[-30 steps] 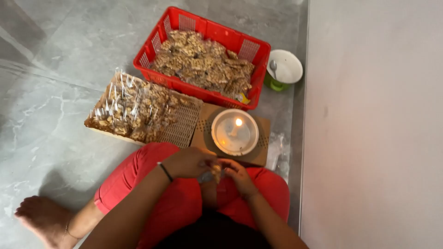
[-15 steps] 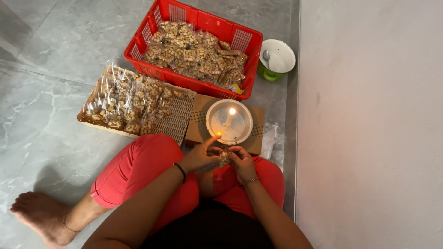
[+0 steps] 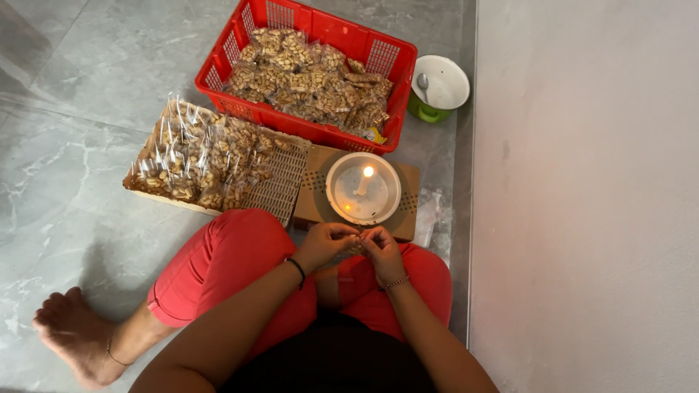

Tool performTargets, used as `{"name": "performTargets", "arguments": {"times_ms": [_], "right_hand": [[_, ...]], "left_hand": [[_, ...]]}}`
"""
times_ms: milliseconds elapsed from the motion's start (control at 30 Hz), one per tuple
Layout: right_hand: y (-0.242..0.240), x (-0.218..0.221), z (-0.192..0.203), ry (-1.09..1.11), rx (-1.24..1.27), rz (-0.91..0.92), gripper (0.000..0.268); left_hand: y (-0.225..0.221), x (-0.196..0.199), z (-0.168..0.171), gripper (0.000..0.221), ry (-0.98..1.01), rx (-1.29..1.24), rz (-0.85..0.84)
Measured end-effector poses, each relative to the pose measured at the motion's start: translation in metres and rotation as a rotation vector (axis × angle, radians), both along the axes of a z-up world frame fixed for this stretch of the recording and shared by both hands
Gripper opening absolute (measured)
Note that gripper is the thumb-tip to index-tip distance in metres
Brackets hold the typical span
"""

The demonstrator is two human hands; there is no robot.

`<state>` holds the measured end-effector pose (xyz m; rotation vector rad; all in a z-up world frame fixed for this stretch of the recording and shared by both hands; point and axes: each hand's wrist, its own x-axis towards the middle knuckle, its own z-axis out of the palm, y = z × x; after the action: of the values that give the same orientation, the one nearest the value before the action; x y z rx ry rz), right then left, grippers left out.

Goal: Manually sealing small plastic packets of food by melting the edges over a candle flame.

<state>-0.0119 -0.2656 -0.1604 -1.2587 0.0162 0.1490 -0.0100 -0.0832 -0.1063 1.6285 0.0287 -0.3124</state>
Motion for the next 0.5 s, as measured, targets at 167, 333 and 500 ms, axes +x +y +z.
{"name": "performTargets", "arguments": {"times_ms": [167, 333, 500], "right_hand": [[0.003, -0.003, 0.010, -0.053, -0.058, 0.025, 0.015], [0.003, -0.003, 0.016, -0.090, -0.100, 0.022, 0.023], [-0.004, 0.000, 0.007, -0.124, -0.236, -0.057, 0.009]], "left_hand": [[0.006, 0.007, -0.010, 0.020, 0.022, 0.007, 0.047], [0.006, 0.002, 0.011, 0.019, 0.025, 0.008, 0.058], [0.001, 0.002, 0.002, 0.018, 0.032, -0.018, 0.068]]}}
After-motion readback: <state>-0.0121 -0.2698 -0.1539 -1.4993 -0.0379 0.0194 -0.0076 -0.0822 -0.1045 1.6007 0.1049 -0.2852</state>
